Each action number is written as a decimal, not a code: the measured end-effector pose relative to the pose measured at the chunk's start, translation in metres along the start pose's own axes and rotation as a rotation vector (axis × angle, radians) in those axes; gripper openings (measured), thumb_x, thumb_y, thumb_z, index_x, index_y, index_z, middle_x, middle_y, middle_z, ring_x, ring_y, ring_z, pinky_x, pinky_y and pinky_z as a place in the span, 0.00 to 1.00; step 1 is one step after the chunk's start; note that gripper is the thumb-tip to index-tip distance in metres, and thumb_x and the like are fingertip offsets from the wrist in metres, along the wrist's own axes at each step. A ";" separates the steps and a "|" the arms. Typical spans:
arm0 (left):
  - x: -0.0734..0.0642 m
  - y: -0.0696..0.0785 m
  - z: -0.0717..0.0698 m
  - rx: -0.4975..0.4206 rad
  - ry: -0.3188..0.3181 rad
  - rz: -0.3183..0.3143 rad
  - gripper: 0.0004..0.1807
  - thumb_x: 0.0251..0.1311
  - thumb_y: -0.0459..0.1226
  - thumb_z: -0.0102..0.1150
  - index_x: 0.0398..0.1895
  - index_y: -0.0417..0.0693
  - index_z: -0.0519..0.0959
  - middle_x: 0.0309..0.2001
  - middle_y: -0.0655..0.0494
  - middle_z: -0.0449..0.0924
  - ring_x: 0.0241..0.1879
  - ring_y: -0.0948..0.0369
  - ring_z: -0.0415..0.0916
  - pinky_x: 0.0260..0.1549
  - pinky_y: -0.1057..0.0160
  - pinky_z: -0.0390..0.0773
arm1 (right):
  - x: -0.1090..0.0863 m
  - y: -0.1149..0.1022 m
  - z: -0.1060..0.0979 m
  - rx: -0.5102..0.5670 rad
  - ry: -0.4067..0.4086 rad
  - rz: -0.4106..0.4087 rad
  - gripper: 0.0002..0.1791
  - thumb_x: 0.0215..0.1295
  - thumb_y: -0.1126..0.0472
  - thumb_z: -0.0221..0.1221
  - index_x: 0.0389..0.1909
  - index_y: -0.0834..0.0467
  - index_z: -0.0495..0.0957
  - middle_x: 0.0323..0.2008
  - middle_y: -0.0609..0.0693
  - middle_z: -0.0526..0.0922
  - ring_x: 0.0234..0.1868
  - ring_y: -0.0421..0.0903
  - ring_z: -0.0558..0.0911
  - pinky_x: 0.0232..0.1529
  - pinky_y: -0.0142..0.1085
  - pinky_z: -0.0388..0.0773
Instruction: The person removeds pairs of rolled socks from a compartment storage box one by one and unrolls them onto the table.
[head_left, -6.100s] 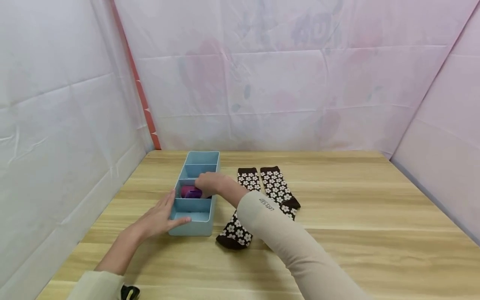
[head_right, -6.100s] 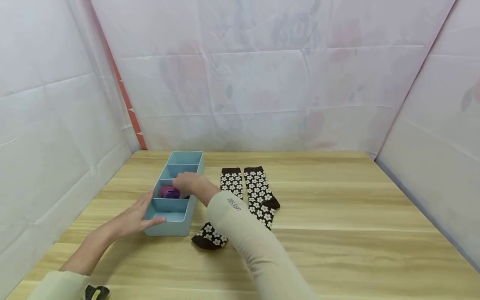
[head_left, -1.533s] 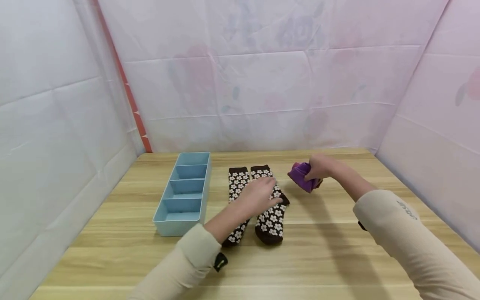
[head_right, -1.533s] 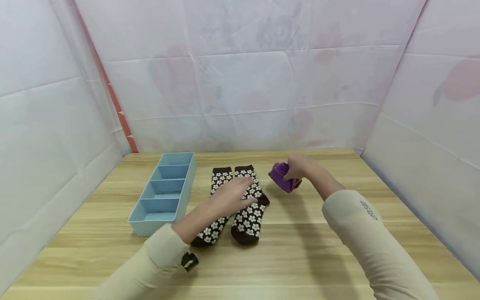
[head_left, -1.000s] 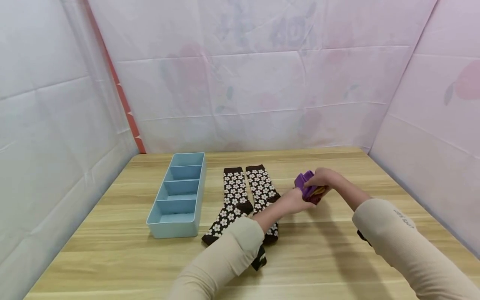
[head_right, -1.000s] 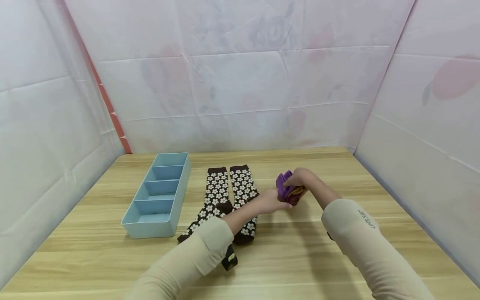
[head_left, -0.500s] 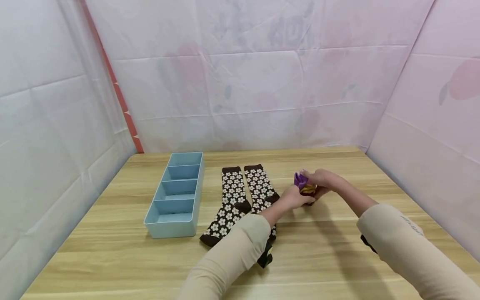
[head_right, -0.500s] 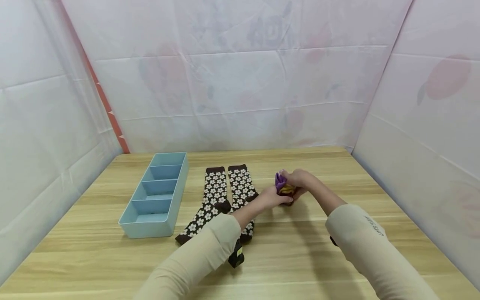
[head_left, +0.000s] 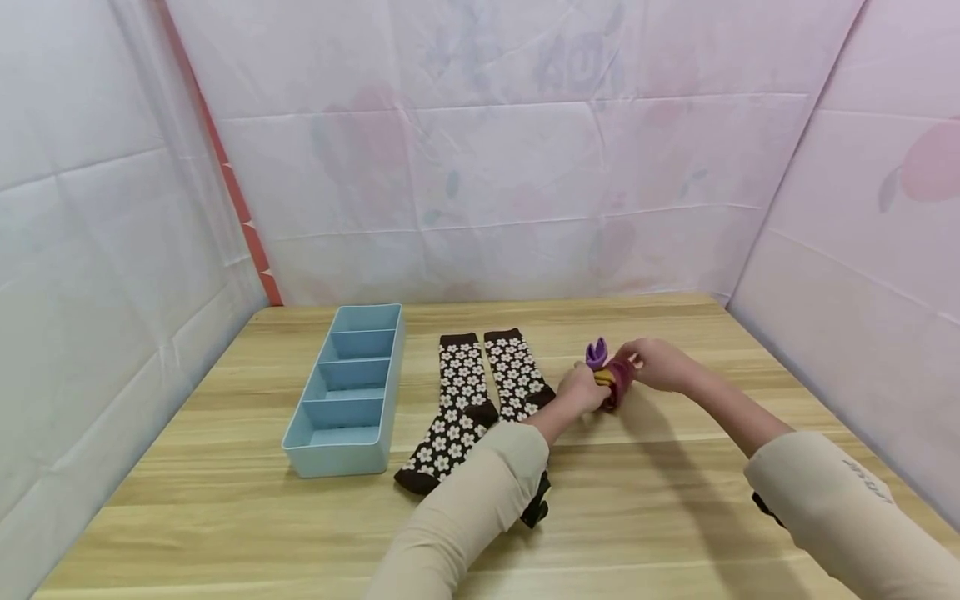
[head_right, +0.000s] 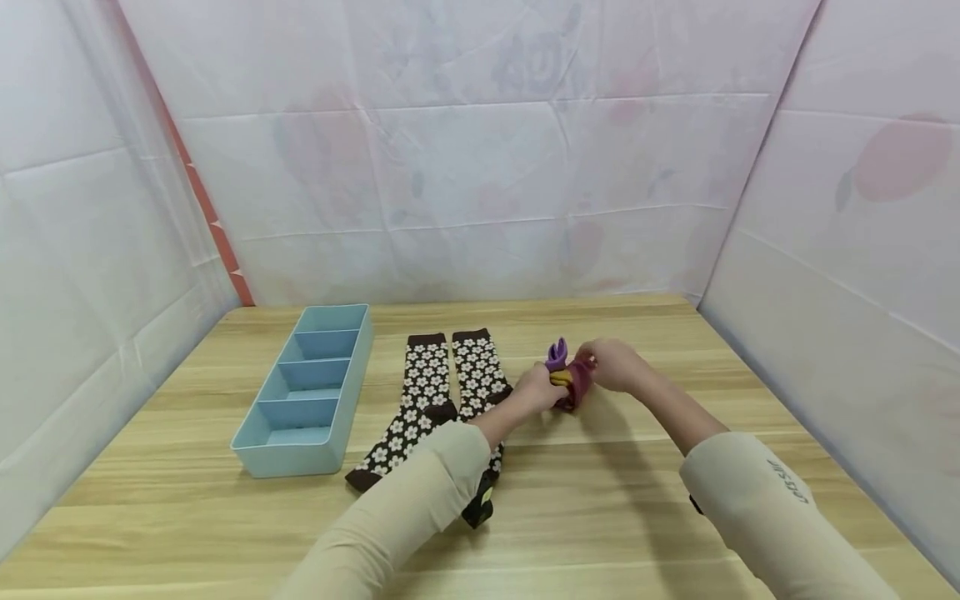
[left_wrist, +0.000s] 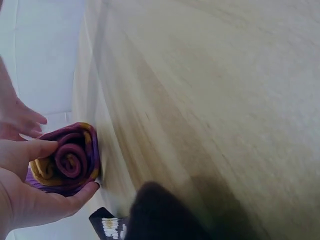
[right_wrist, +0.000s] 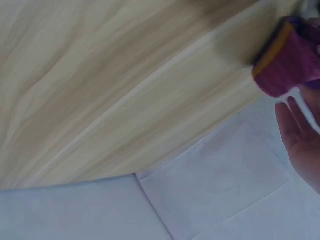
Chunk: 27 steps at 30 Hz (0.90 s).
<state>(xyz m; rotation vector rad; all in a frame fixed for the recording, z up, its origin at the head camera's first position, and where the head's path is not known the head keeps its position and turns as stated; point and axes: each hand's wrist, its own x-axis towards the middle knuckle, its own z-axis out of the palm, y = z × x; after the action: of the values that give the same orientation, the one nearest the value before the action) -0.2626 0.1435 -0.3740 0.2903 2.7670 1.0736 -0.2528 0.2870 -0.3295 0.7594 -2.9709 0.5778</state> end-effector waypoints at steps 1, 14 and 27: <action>0.000 0.000 -0.001 0.009 -0.009 0.006 0.22 0.52 0.40 0.63 0.47 0.37 0.70 0.35 0.48 0.76 0.32 0.59 0.73 0.32 0.67 0.72 | 0.000 0.003 0.003 -0.067 0.034 -0.090 0.09 0.51 0.77 0.56 0.35 0.72 0.78 0.30 0.60 0.80 0.34 0.57 0.80 0.35 0.47 0.76; -0.004 0.004 -0.015 0.427 -0.026 0.237 0.50 0.45 0.49 0.69 0.68 0.46 0.52 0.67 0.49 0.50 0.67 0.55 0.45 0.60 0.65 0.54 | -0.005 0.017 0.019 -0.120 0.028 -0.103 0.15 0.47 0.67 0.68 0.37 0.67 0.78 0.30 0.52 0.77 0.31 0.47 0.76 0.33 0.42 0.73; -0.020 0.005 -0.002 0.720 -0.059 0.443 0.26 0.58 0.53 0.56 0.54 0.51 0.68 0.46 0.59 0.75 0.44 0.64 0.73 0.37 0.66 0.74 | -0.013 0.021 0.007 0.089 0.023 0.016 0.06 0.55 0.74 0.56 0.34 0.68 0.80 0.31 0.55 0.82 0.34 0.51 0.79 0.35 0.42 0.75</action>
<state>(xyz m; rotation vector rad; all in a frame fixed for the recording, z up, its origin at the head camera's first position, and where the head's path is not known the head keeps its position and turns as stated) -0.2433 0.1408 -0.3673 1.0294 2.9923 0.0584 -0.2501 0.3075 -0.3449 0.7304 -2.9504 0.7196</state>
